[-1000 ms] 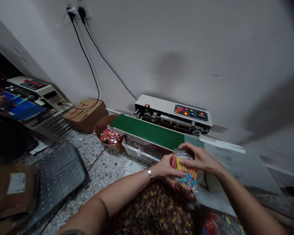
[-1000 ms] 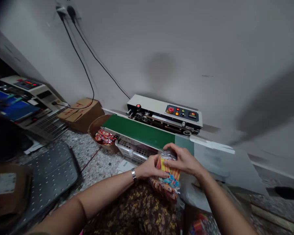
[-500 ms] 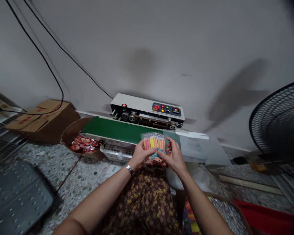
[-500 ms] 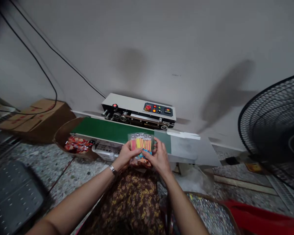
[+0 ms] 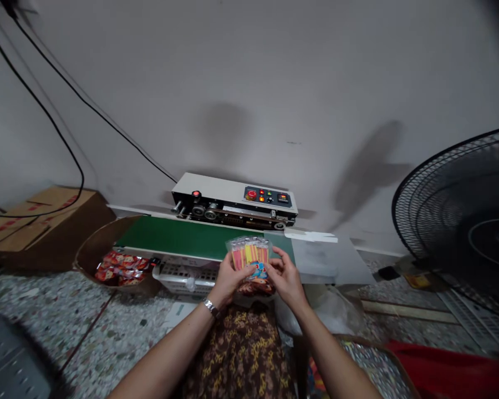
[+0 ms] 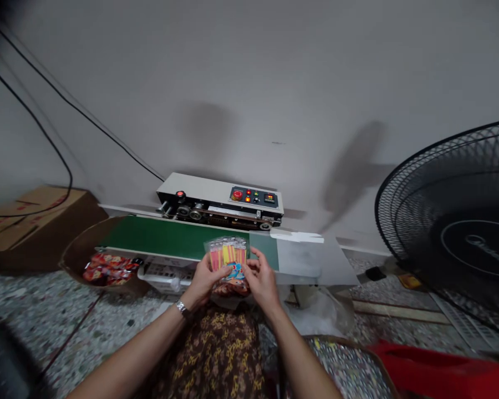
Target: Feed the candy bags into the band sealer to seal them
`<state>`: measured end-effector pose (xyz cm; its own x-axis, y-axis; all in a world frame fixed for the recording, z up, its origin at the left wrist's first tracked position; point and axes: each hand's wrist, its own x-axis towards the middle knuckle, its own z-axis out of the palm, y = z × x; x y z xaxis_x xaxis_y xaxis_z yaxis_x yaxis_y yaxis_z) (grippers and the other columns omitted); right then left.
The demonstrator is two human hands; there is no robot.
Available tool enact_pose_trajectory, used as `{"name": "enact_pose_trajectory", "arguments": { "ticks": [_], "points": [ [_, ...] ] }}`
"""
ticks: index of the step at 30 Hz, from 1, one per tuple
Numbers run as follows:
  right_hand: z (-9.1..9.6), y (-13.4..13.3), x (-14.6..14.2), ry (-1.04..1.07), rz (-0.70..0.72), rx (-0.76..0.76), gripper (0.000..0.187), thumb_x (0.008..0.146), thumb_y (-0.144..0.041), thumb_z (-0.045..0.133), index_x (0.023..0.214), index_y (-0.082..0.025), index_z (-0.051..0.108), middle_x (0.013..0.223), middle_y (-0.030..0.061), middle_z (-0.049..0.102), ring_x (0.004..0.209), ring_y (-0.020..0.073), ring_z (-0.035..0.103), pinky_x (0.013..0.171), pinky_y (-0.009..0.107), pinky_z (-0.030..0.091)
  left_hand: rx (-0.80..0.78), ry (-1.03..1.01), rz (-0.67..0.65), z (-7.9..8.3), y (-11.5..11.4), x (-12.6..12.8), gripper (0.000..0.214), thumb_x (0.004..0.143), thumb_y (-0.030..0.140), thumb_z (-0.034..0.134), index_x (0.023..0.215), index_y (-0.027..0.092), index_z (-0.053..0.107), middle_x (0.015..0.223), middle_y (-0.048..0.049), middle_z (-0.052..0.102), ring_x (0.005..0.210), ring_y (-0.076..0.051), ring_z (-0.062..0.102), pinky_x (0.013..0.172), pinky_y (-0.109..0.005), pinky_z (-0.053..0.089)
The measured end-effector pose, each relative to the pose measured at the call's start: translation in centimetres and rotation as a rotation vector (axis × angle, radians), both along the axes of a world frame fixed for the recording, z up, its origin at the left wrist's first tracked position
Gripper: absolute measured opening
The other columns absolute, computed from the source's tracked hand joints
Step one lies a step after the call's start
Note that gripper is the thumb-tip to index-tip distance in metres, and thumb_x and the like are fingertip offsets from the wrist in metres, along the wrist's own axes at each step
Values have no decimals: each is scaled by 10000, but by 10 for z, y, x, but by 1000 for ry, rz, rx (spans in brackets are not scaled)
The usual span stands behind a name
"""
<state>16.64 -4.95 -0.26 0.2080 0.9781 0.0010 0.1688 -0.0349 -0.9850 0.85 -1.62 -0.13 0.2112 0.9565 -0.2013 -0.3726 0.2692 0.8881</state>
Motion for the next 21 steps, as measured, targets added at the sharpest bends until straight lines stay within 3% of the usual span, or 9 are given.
{"name": "enact_pose_trajectory", "arguments": {
  "ticks": [3, 5, 12, 16, 21],
  "points": [
    [0, 2, 0, -6, -46, 47, 283, 766, -426, 542, 906, -180, 526, 746, 25, 590, 690, 151, 565, 649, 265, 467, -2, -21, -3, 1, 1, 3, 563, 503, 243, 801, 995, 136, 548, 969, -109, 674, 845, -239, 642, 792, -371, 496],
    [-1, 3, -2, -47, -106, 84, 255, 783, -433, 519, 795, -179, 532, 719, 22, 571, 684, 148, 545, 637, 254, 452, -3, -49, -13, 2, 1, 5, 570, 507, 239, 800, 1005, 137, 542, 968, -109, 675, 843, -241, 644, 795, -378, 496],
    [-10, 10, 1, -5, -448, 200, 277, 832, -454, 426, 891, -189, 478, 801, 43, 566, 720, 151, 549, 654, 254, 459, -35, -109, 90, -1, 3, 7, 561, 522, 227, 790, 1012, 134, 533, 970, -105, 678, 869, -246, 643, 817, -381, 486],
    [-24, 31, 46, -65, -512, 132, 328, 812, -484, 407, 932, -184, 463, 758, 39, 596, 638, 149, 562, 570, 244, 453, -52, -99, 89, -5, 7, -3, 530, 552, 213, 774, 1019, 144, 534, 975, -91, 680, 864, -233, 646, 814, -375, 488],
    [-37, 64, 108, -459, -566, -173, 260, 745, -409, 461, 785, -170, 558, 661, 44, 624, 557, 155, 552, 485, 229, 389, -75, -71, 78, -7, 9, -13, 535, 528, 190, 785, 1004, 155, 543, 941, -65, 691, 841, -228, 653, 776, -352, 507]
  ]
}}
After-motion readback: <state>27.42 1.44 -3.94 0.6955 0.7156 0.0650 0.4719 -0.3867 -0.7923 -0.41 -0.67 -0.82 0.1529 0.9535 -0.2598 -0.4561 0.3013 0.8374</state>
